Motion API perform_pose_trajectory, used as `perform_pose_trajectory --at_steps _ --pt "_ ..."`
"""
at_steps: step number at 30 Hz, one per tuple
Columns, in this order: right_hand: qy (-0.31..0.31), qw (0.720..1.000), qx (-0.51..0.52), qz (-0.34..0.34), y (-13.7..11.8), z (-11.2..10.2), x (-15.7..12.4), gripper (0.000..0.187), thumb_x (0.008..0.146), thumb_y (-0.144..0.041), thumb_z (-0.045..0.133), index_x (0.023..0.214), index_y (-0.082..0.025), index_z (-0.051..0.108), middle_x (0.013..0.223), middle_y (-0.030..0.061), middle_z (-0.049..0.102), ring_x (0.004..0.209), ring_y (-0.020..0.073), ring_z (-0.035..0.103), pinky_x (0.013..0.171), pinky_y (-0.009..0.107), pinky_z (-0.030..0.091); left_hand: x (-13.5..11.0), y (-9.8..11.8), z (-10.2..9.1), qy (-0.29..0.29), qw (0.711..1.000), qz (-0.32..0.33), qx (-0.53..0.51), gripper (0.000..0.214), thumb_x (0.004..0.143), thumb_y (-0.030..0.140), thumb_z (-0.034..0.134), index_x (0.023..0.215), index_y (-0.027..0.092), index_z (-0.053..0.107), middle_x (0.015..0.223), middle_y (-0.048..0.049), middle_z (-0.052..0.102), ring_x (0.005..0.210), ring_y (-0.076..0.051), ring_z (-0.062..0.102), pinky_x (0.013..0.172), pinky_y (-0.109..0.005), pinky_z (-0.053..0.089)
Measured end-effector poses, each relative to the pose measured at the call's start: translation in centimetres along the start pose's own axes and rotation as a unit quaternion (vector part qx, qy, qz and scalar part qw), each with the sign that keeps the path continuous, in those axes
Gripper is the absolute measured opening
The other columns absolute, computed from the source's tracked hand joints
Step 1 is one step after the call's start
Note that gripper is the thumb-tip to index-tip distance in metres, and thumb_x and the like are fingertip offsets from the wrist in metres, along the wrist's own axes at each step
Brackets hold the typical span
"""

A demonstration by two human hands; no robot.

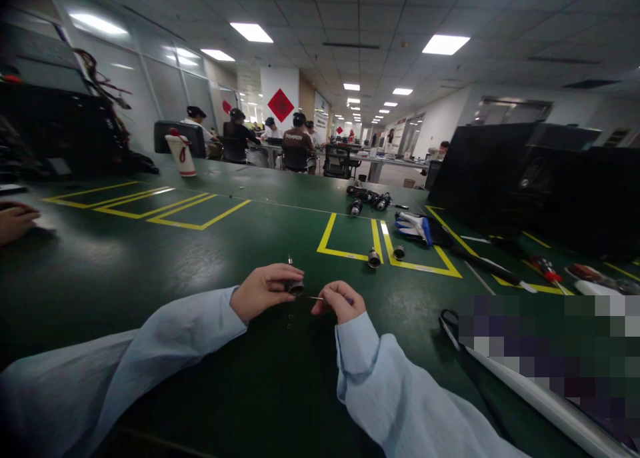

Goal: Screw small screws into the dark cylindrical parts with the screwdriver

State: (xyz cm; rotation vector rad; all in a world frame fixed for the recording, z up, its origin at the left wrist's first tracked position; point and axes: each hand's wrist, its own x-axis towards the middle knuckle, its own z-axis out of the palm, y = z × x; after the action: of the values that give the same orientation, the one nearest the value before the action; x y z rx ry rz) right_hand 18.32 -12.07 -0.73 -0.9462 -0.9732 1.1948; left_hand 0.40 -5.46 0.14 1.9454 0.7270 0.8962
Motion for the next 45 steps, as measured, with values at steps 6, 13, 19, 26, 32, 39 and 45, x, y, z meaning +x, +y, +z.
perform_pose_trajectory --at_steps 6,13,19,26,32,39,45 --pt "0.046 0.998 -0.048 0.002 -0.4 -0.1 0.0 0.022 0.062 -0.030 0.054 0.044 -0.017 0.052 0.030 -0.0037 0.049 0.028 0.0089 0.046 0.033 0.020 0.033 -0.2 0.7 -0.6 -0.083 0.939 0.156 0.295 0.034 0.068 0.004 0.057 0.099 0.017 0.061 0.108 -0.0095 0.057 0.100 -0.020 0.054 0.086 -0.035 0.045" --pt "0.062 0.991 -0.118 -0.019 -0.8 0.6 -0.7 0.027 0.062 -0.035 0.052 0.042 -0.017 0.048 0.027 -0.0059 0.041 0.024 0.0063 0.037 0.029 0.018 0.025 -0.4 0.8 -0.5 -0.080 0.913 0.195 0.349 0.033 0.072 0.003 0.048 0.100 0.017 0.061 0.110 -0.0106 0.057 0.101 -0.021 0.053 0.088 -0.037 0.043" --pt "0.091 0.987 -0.132 -0.025 -1.2 1.1 -1.1 0.030 0.062 -0.037 0.049 0.040 -0.018 0.045 0.027 -0.0075 0.034 0.024 0.0053 0.032 0.028 0.018 0.019 0.5 -0.3 -1.0 0.037 0.998 -0.021 0.046 0.035 0.063 0.012 0.063 0.098 0.014 0.061 0.101 -0.0105 0.062 0.091 -0.021 0.060 0.077 -0.035 0.050" --pt "0.120 0.977 -0.174 -0.039 -0.8 1.1 -1.0 0.031 0.061 -0.037 0.052 0.038 -0.019 0.043 0.031 -0.0074 0.033 0.028 0.0055 0.030 0.032 0.020 0.019 0.8 -0.1 -1.1 0.072 0.980 -0.122 -0.138 0.038 0.058 0.013 0.069 0.095 0.011 0.060 0.091 -0.0088 0.067 0.080 -0.019 0.064 0.079 -0.038 0.049" --pt "0.160 0.944 -0.271 -0.093 -0.4 0.8 -0.8 0.035 0.063 -0.040 0.054 0.038 -0.019 0.040 0.035 -0.0065 0.033 0.034 0.0067 0.031 0.036 0.022 0.021 0.0 1.3 0.0 0.049 0.980 -0.114 -0.153 0.042 0.059 0.016 0.070 0.100 0.010 0.058 0.086 -0.0080 0.067 0.077 -0.019 0.064 0.078 -0.037 0.050" --pt "0.161 0.936 -0.293 -0.113 -0.2 0.7 -0.7 0.037 0.064 -0.042 0.052 0.038 -0.020 0.038 0.035 -0.0062 0.033 0.036 0.0077 0.031 0.038 0.023 0.022 -1.4 3.1 2.1 -0.047 0.972 -0.076 -0.217 0.040 0.064 0.015 0.067 0.102 0.011 0.056 0.092 -0.0081 0.064 0.084 -0.018 0.061 0.081 -0.036 0.047" --pt "0.146 0.938 -0.293 -0.117 -0.5 0.7 -0.7 0.037 0.065 -0.040 0.052 0.038 -0.020 0.039 0.035 -0.0068 0.032 0.036 0.0073 0.030 0.039 0.023 0.022 -2.1 2.7 3.1 -0.077 0.975 -0.058 -0.200 0.035 0.062 0.011 0.067 0.096 0.013 0.059 0.096 -0.0075 0.061 0.088 -0.019 0.059 0.081 -0.035 0.046"
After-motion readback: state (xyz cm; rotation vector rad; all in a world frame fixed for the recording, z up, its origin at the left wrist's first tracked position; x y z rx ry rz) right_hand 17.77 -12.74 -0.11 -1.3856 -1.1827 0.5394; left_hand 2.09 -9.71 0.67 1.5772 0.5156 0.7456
